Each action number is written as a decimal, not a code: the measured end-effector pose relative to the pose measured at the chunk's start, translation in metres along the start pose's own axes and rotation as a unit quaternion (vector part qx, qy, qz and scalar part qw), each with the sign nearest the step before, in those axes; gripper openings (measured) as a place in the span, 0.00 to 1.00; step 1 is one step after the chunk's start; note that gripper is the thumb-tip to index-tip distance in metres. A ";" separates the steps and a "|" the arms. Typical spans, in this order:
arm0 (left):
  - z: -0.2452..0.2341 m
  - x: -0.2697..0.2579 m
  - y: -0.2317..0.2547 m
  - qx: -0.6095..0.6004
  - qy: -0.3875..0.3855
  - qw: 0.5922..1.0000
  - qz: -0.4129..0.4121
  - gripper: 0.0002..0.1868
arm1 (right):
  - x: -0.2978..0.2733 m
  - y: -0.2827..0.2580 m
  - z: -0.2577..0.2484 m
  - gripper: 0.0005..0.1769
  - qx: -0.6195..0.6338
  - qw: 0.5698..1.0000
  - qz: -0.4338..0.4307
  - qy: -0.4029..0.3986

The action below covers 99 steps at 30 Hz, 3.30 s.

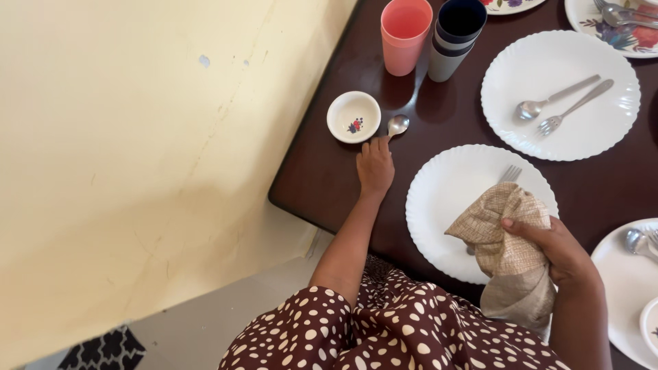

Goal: The person dries multiple pieces of dishware with a cloth on a dining table. They wipe plates, bowls, and cutlery one by one, then place the dried items back onto the table.

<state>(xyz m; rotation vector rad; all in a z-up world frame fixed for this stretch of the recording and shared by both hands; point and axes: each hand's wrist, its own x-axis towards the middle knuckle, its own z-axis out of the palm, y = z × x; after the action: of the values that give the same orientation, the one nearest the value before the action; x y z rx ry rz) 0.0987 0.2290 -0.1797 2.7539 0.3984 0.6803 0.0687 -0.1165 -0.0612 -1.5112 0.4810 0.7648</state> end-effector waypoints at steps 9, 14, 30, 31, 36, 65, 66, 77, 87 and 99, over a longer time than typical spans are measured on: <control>-0.003 -0.004 -0.002 -0.265 -0.052 0.961 -0.059 0.14 | 0.006 0.020 0.026 0.34 0.078 0.994 -0.054 0.059; -0.086 -0.015 0.037 -0.521 -0.204 0.806 -0.193 0.15 | -0.015 0.021 0.022 0.35 0.157 0.979 -0.091 0.088; -0.147 -0.050 0.130 -0.507 -0.371 0.766 0.135 0.19 | -0.037 0.056 0.022 0.32 0.328 0.904 -0.270 0.058; -0.149 -0.052 0.131 -0.504 -0.364 0.766 0.165 0.20 | -0.038 0.057 0.021 0.32 0.308 0.903 -0.292 0.070; -0.146 -0.058 0.145 -0.474 -0.395 0.753 0.230 0.16 | -0.046 0.057 0.020 0.28 0.283 0.894 -0.285 0.200; -0.162 -0.076 0.183 -0.539 -0.420 0.730 -0.031 0.13 | -0.050 0.001 -0.039 0.26 -0.146 0.772 -0.508 0.354; -0.164 -0.077 0.179 -0.535 -0.427 0.727 -0.051 0.13 | -0.050 0.000 -0.049 0.25 -0.188 0.753 -0.484 0.404; -0.164 -0.056 0.175 -0.627 -0.352 0.692 -0.064 0.15 | -0.069 0.009 -0.077 0.41 0.235 0.917 -0.322 0.026; -0.159 -0.061 0.193 -0.551 -0.273 0.782 0.105 0.09 | -0.050 0.029 0.003 0.33 0.317 0.907 -0.267 0.072; -0.184 -0.026 0.185 -0.272 -0.289 0.878 0.268 0.04 | -0.068 0.009 0.033 0.18 0.157 0.936 -0.279 0.144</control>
<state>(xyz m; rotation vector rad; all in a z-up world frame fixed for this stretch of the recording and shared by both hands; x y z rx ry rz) 0.0237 0.0865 0.0273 2.3319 -0.6145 0.0142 0.0097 -0.0954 -0.0179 -1.3631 0.3414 0.0170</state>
